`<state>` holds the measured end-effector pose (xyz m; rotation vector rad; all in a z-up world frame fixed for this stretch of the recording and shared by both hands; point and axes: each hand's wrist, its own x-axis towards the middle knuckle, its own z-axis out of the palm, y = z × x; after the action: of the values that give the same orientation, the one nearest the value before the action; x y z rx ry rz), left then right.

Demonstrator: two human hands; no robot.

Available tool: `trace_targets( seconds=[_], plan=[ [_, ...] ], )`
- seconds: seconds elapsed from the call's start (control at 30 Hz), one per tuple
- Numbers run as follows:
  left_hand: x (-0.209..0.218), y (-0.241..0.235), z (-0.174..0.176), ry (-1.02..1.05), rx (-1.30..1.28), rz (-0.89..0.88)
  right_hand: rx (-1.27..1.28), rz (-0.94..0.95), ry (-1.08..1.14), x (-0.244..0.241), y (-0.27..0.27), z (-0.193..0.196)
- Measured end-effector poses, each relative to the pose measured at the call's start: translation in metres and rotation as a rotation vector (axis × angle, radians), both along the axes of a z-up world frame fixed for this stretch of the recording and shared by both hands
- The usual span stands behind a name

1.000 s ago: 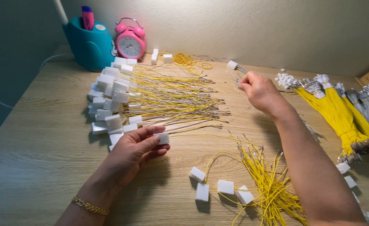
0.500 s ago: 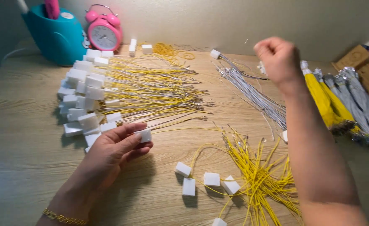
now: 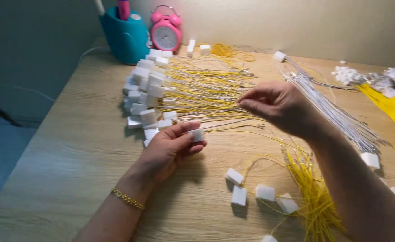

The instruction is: The person is manually assembling electrical wire components by picking up individual wires and carefully inserting the metal connector ends into small white foam blocks, organizing them on a wooden desk.

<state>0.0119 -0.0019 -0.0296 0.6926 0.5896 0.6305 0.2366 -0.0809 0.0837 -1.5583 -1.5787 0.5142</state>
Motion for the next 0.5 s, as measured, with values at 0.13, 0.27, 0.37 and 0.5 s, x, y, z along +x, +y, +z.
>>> trace_targets(
  seconds=[0.13,0.27,0.37,0.5],
  plan=[
    [-0.003,0.003,0.000,-0.044,-0.032,-0.002,-0.058,0.131,-0.009,-0.024,0.014,-0.029],
    [-0.003,0.004,-0.002,-0.074,-0.057,-0.026,-0.104,0.085,-0.045,-0.031,0.015,-0.038],
    [-0.002,0.005,-0.004,-0.076,-0.057,-0.046,-0.119,0.065,-0.081,-0.028,0.016,-0.045],
    [-0.003,0.006,-0.009,-0.083,-0.050,-0.070,-0.136,0.073,-0.110,-0.031,0.015,-0.049]
  ],
)
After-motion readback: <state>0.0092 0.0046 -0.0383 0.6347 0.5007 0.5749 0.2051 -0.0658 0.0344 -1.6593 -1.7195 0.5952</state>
